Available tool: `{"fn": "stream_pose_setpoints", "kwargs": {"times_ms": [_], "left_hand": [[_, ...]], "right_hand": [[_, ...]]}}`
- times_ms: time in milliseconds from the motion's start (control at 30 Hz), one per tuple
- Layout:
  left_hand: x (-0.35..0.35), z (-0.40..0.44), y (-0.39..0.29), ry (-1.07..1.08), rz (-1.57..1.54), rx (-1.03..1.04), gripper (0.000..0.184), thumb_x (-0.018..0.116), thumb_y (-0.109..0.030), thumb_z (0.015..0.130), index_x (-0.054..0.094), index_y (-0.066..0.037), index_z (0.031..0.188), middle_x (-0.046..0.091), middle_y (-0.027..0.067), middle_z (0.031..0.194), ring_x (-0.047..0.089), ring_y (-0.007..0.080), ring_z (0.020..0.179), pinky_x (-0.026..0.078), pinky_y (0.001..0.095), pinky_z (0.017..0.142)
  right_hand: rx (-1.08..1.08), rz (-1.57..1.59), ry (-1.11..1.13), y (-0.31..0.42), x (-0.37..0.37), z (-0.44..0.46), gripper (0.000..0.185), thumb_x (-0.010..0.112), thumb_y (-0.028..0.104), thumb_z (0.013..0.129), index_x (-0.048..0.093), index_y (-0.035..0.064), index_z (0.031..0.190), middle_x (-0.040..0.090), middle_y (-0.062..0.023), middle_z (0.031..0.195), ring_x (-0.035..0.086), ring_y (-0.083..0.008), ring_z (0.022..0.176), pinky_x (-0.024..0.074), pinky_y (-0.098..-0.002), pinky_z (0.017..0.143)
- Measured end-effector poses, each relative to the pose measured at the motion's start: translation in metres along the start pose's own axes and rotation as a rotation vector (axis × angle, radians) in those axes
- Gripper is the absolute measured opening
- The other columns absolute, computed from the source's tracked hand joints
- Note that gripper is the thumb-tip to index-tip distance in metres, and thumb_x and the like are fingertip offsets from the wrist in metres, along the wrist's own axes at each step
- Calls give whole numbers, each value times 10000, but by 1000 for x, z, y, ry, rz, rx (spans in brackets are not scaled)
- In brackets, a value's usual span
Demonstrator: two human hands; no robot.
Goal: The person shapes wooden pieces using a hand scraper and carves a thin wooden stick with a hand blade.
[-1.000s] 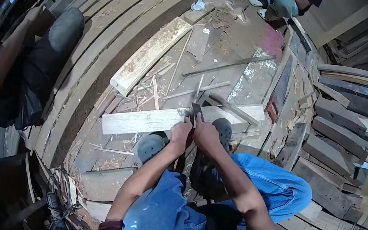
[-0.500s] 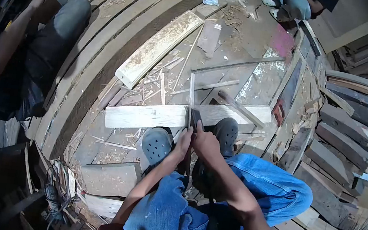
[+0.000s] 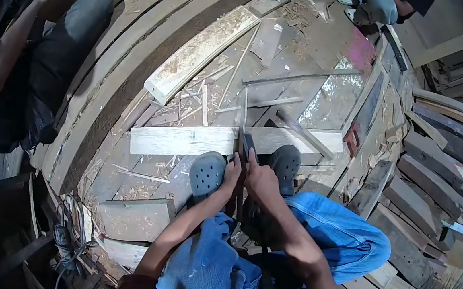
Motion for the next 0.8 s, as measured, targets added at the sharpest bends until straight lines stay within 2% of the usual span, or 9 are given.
{"fn": "stream_pose_setpoints", "kwargs": {"times_ms": [67,100,333,567,667,800], "left_hand": [[-2,4,5,2,-6,12,501,395,-437,1007,577,-7,1188,632,93,1072,619,196,962,496,340,803],[-2,4,6,7,-7,14,500,397,-438,1006,578,-8,1185,633,92,1068,620,196,960,496,340,801],[4,2,4,50,-32,43,495,411,-443,996,585,-12,1167,638,86,1039,624,191,942,496,339,787],[7,5,7,76,-74,71,490,425,-448,987,591,-16,1148,644,80,1011,628,187,924,495,338,774],[9,9,5,97,-106,88,489,431,-451,982,594,-18,1140,646,77,999,630,185,916,495,338,769],[11,10,4,120,-159,107,486,439,-454,977,598,-20,1129,650,73,983,632,183,905,495,337,761]], "right_hand": [[-19,-9,18,5,-10,3,616,545,215,869,363,29,1427,624,-301,741,631,-478,692,512,-561,669],[-20,-36,87,4,-6,6,635,522,168,855,332,-4,1436,636,-301,767,654,-463,727,534,-536,675],[-2,-124,87,10,-9,19,670,570,234,843,352,-20,1423,642,-290,785,653,-464,750,533,-530,686],[-7,-75,110,12,-14,18,659,595,239,832,389,-13,1405,634,-311,808,649,-470,772,525,-546,686],[25,-62,186,11,-16,11,664,595,244,832,385,-7,1411,632,-321,839,644,-477,795,524,-545,705],[43,-25,160,14,-16,18,654,577,240,844,379,1,1419,632,-325,852,641,-483,814,522,-542,735]]}}
Point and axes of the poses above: each hand's wrist, its own z-axis towards the middle knuckle, its own x-axis out of the palm, y = z × x, the point moved 8 cm from there along z, towards the middle knuckle
